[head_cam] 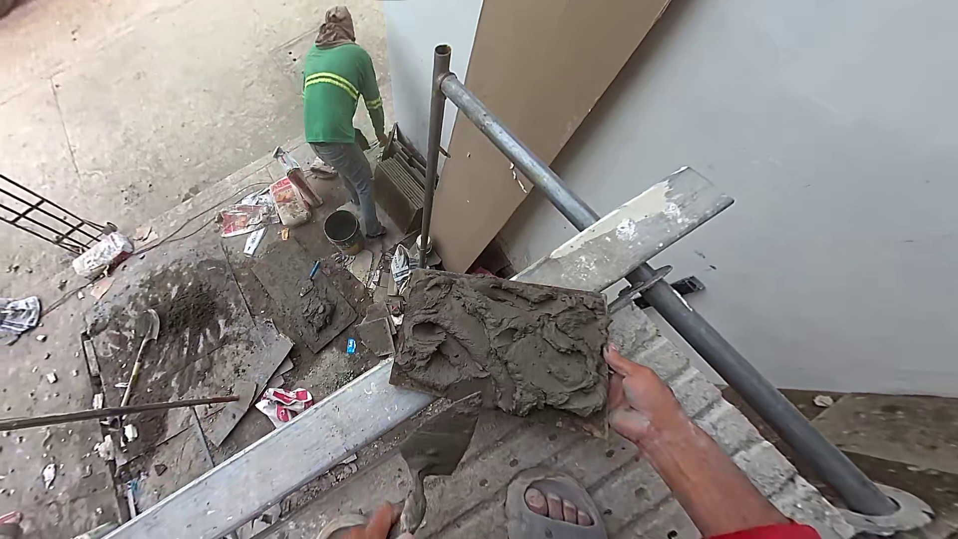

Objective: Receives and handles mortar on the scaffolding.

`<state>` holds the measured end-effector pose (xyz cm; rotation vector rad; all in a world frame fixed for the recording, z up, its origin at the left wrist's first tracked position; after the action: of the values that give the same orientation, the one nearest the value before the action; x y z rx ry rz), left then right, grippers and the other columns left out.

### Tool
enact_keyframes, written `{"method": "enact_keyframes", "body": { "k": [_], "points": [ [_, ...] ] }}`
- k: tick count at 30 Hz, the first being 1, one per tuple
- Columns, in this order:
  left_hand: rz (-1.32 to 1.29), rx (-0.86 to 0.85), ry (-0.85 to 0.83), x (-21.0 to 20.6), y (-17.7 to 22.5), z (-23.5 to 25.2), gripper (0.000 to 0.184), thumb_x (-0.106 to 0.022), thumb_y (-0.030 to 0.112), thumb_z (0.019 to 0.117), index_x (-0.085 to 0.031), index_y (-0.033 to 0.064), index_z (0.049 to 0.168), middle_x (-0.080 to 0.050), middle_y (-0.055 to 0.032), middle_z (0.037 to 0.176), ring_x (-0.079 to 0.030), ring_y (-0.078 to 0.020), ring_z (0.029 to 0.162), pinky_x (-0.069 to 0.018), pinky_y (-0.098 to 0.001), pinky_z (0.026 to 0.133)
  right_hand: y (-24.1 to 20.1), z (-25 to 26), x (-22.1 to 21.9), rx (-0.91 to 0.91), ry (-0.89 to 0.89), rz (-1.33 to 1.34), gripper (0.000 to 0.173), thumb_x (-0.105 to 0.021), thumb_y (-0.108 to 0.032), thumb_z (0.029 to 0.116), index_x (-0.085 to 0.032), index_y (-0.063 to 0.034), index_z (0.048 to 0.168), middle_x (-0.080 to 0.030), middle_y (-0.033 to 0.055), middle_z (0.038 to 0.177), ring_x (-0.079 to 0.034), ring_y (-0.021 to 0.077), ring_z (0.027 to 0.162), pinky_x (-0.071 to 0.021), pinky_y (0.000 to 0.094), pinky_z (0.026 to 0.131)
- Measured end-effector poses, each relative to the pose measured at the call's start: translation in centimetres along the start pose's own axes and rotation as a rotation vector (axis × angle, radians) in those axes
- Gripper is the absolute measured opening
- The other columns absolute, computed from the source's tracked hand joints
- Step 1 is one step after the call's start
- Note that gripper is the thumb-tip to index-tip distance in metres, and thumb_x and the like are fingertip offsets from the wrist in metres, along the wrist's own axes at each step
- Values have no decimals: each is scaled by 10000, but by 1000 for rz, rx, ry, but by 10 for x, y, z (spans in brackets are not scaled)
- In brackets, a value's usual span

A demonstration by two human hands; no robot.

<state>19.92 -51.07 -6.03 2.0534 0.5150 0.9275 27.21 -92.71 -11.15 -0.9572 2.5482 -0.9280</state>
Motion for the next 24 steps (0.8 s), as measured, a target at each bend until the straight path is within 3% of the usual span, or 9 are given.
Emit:
{"method": "enact_keyframes", "body": {
  "k": [4, 6, 9, 15, 20, 24],
  "points": [
    [-3, -42, 71, 5, -1, 3, 639, -370, 586, 1070, -656, 16, 1120, -688, -118, 758, -682, -219, 631, -579, -462, 591, -2, 3, -6, 17, -49, -14, 449, -403, -441, 1094, -540, -123, 1380, -692, 63, 1184, -686, 178, 1070, -591, 440, 893],
    [9, -67, 129, 10, -3, 0, 563, -475, 537, 1057, -649, 7, 1133, -698, -120, 773, -691, -208, 643, -588, -443, 598, -2, 2, -6, 23, -51, -15, 440, -394, -438, 1097, -540, -130, 1374, -689, 52, 1185, -681, 165, 1074, -589, 431, 898],
    [27, -26, 87, 7, 0, 11, 489, -617, 449, 1009, -603, -15, 1163, -676, -125, 758, -677, -230, 633, -584, -454, 603, -4, -2, -4, 21, -25, -15, 443, -405, -443, 1092, -536, -136, 1383, -679, 56, 1196, -668, 172, 1090, -576, 444, 908],
    [164, -96, 343, -16, 15, 61, 360, -671, 379, 958, -648, 40, 1077, -674, -70, 745, -665, -202, 599, -575, -427, 544, -15, -13, -6, 20, 39, -45, 460, -439, -461, 1079, -531, -131, 1386, -668, 70, 1209, -659, 194, 1098, -566, 460, 908],
    [127, -95, 343, -49, 27, 111, 306, -706, 314, 935, -651, 46, 1073, -693, -76, 818, -694, -210, 681, -599, -416, 614, -21, -17, -9, 9, 49, -65, 468, -442, -469, 1077, -540, -126, 1380, -672, 83, 1211, -662, 219, 1103, -565, 487, 906],
    [184, 0, 281, -63, 19, 138, 367, -686, 357, 944, -634, 34, 1109, -700, -111, 870, -706, -257, 698, -598, -458, 626, -28, -26, -13, 5, 75, -71, 441, -454, -447, 1077, -554, -120, 1355, -677, 80, 1182, -670, 207, 1067, -573, 463, 876]
  ]
}}
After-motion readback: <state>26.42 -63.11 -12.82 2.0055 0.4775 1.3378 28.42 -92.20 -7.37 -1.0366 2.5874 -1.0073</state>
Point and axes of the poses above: each hand's wrist, its own z-axis towards the middle knuckle, its own x-axis out of the back of the hand, y = z × x, the point moved 8 cm from there along z, towards the middle knuckle
